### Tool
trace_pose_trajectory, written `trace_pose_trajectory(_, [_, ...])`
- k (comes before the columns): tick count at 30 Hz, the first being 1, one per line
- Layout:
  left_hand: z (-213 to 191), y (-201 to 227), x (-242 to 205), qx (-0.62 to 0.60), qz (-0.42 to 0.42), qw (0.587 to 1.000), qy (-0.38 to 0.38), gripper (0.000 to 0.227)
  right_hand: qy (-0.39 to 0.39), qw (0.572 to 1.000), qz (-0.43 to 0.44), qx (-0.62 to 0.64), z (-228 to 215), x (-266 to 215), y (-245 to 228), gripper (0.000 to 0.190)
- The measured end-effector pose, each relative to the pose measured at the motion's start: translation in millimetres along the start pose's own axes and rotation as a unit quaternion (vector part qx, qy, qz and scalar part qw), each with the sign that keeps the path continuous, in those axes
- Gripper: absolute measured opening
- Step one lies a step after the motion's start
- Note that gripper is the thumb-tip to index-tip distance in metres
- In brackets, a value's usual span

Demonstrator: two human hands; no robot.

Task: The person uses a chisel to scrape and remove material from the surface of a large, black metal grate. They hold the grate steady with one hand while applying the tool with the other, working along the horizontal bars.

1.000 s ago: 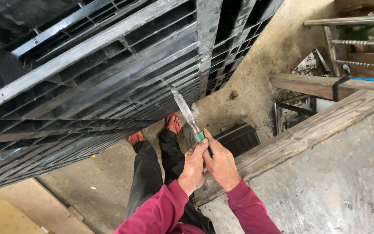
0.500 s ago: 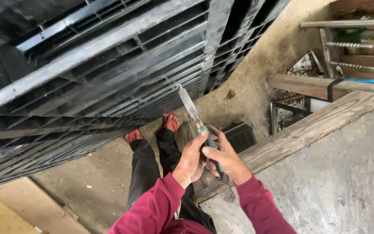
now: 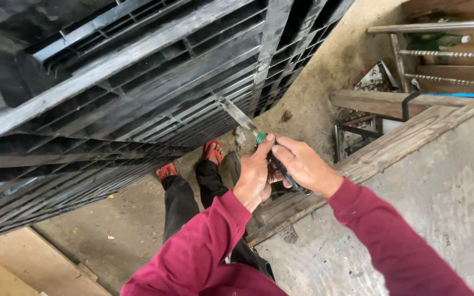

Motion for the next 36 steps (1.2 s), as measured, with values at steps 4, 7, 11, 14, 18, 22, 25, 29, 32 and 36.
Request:
trace_pose_trajectory(4, [9.0, 0.8, 4.1, -0.031, 0.001, 0.999, -0.031, 0.036, 0.015, 0.991, 0.067, -0.115, -6.1, 2.6, -12.3, 0.032])
trace_pose_trajectory(7, [14.4, -1.3, 9.1, -0.067, -0.007, 0.995, -0.077, 0.04, 0.022, 0.98, 0.089, -0.175, -10.0, 6.1, -22.5, 0.03])
trace_pose_trajectory(11, [16.7, -1.6, 13.2, -0.082, -0.016, 0.991, -0.103, 0.041, 0.027, 0.972, 0.11, -0.204, -6.7, 5.4, -32.7, 0.029])
trace_pose_trajectory(14, [17.5, -1.7, 11.7, -0.1, -0.02, 0.987, -0.127, 0.041, 0.033, 0.967, 0.126, -0.22, -3.1, 4.7, -34.1, 0.028])
trace_pose_trajectory(18, [15.7, -2.6, 9.7, -0.103, -0.025, 0.985, -0.137, 0.039, 0.026, 0.965, 0.125, -0.23, 2.2, 3.7, -33.3, 0.029])
trace_pose_trajectory(22, [13.2, -3.9, 12.7, -0.109, -0.034, 0.983, -0.146, 0.041, 0.03, 0.964, 0.112, -0.238, 5.5, 2.5, -35.5, 0.028])
trace_pose_trajectory(25, [11.5, -3.5, 11.4, -0.106, -0.033, 0.983, -0.149, 0.041, 0.04, 0.961, 0.13, -0.241, 6.1, 2.0, -30.3, 0.03])
trace_pose_trajectory(29, [13.6, -1.0, 7.5, -0.098, -0.032, 0.983, -0.151, 0.041, 0.013, 0.959, 0.001, -0.282, 14.4, 3.9, -41.1, 0.032])
trace_pose_trajectory(32, [17.8, -0.3, 6.2, -0.112, -0.033, 0.979, -0.165, 0.04, 0.046, 0.962, 0.099, -0.25, 6.9, -0.7, -29.0, 0.035])
trace_pose_trajectory(36, [17.9, -0.4, 7.1, -0.094, -0.032, 0.986, -0.137, 0.043, 0.039, 0.972, 0.118, -0.2, 3.6, -3.4, -31.7, 0.037])
Point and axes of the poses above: each hand's wrist, its own x-axis towards the middle knuckle, its own z-axis out of the palm, y = z × x, the point moved 8 cm from there along x, towards the middle knuckle, and after that the axes turned 4 degrees about -y, right-handed, at the moved point
